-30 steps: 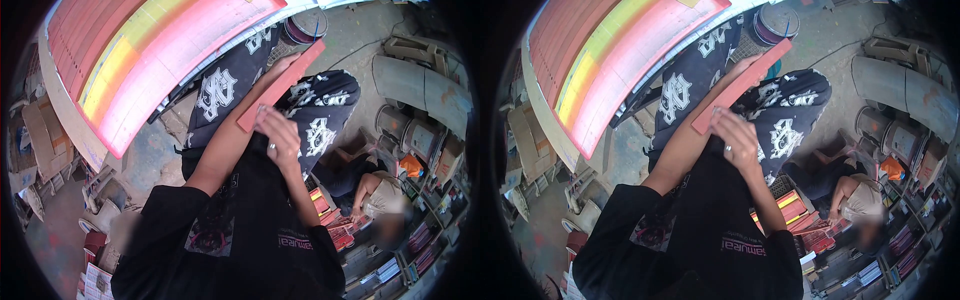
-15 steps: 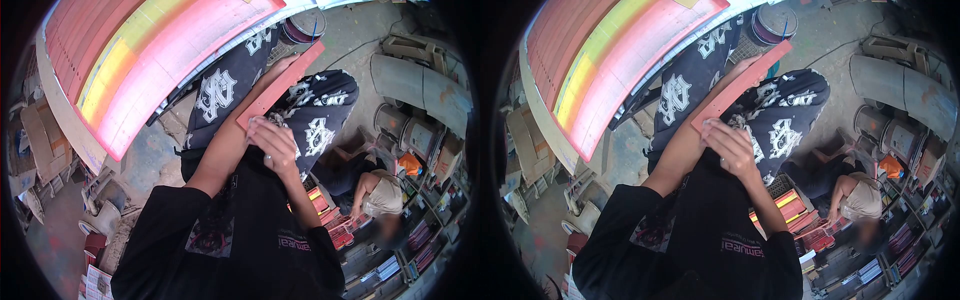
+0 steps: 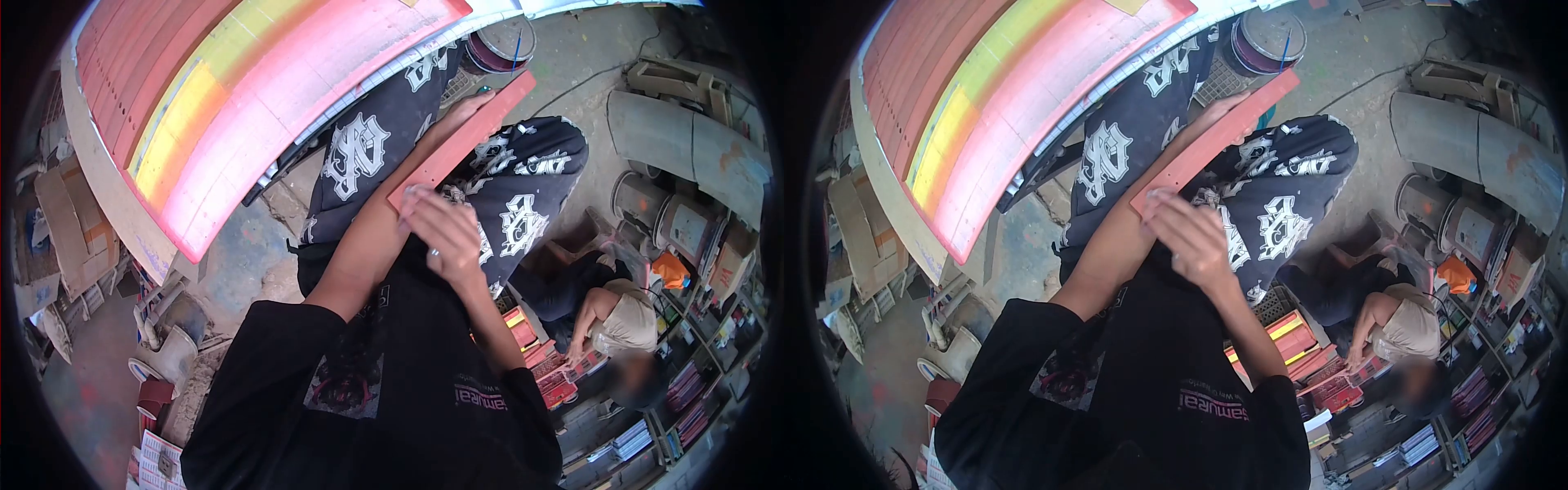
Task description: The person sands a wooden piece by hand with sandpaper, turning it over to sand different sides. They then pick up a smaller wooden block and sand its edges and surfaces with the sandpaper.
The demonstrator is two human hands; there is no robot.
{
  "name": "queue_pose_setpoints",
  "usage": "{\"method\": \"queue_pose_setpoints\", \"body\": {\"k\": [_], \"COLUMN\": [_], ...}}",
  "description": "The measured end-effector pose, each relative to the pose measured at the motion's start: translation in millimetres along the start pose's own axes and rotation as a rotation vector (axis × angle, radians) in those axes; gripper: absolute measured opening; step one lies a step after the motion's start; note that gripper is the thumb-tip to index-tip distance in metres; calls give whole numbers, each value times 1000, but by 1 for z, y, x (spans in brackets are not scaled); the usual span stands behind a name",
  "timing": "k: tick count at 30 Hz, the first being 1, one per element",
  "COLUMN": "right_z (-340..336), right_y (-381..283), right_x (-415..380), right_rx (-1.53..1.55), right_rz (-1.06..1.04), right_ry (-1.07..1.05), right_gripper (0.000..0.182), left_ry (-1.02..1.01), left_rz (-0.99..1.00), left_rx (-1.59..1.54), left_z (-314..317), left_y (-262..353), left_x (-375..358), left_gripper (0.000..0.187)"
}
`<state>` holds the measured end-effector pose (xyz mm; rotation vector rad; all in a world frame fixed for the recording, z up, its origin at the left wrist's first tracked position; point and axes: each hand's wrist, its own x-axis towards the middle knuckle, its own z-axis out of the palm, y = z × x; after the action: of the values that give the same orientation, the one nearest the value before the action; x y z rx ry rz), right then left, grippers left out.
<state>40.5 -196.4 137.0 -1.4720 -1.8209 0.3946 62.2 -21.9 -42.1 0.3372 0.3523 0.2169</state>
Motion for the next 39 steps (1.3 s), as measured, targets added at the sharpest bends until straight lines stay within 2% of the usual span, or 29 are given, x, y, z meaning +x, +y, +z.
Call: {"method": "queue_pose_setpoints", "body": {"k": [4, 5, 9, 14, 19, 23, 27, 30, 32, 37, 39], "right_z": [0, 1, 4, 2, 8, 3, 5, 0, 0, 4, 3], "right_y": [16, 22, -1, 23, -9, 24, -11, 5, 21, -14, 0], "right_x": [4, 6, 4, 10, 11, 10, 12, 13, 12, 8, 10], "right_rx": [-73, -68, 2, -96, 15, -119, -38, -115, -176, -69, -135], "right_rz": [34, 65, -8, 80, 24, 113, 52, 90, 156, 120, 182], "right_ry": [48, 117, 9, 90, 21, 35, -19, -25, 2, -79, -53], "right_gripper": [32, 31, 30, 28, 33, 32, 33, 33, 38, 44, 45], "left_ry": [-27, -11, -40, -41, -1, 31, -59, 61, 64, 49, 103], "left_rz": [24, 31, 29, 73, 33, 68, 26, 2, 32, 4, -31], "left_rx": [12, 26, -5, 37, 24, 72, -27, 10, 54, 76, 68], "left_z": [3, 2, 6, 4, 8, 4, 5, 1, 0, -4, -6], "left_y": [0, -1, 1, -1, 3, -1, 3, -2, -7, -2, -4], "left_x": [5, 3, -1, 1, -2, 1, 1, 7, 6, 9, 11], "left_gripper": [50, 50, 50, 50, 49, 49, 50, 49, 50, 50, 49]}}
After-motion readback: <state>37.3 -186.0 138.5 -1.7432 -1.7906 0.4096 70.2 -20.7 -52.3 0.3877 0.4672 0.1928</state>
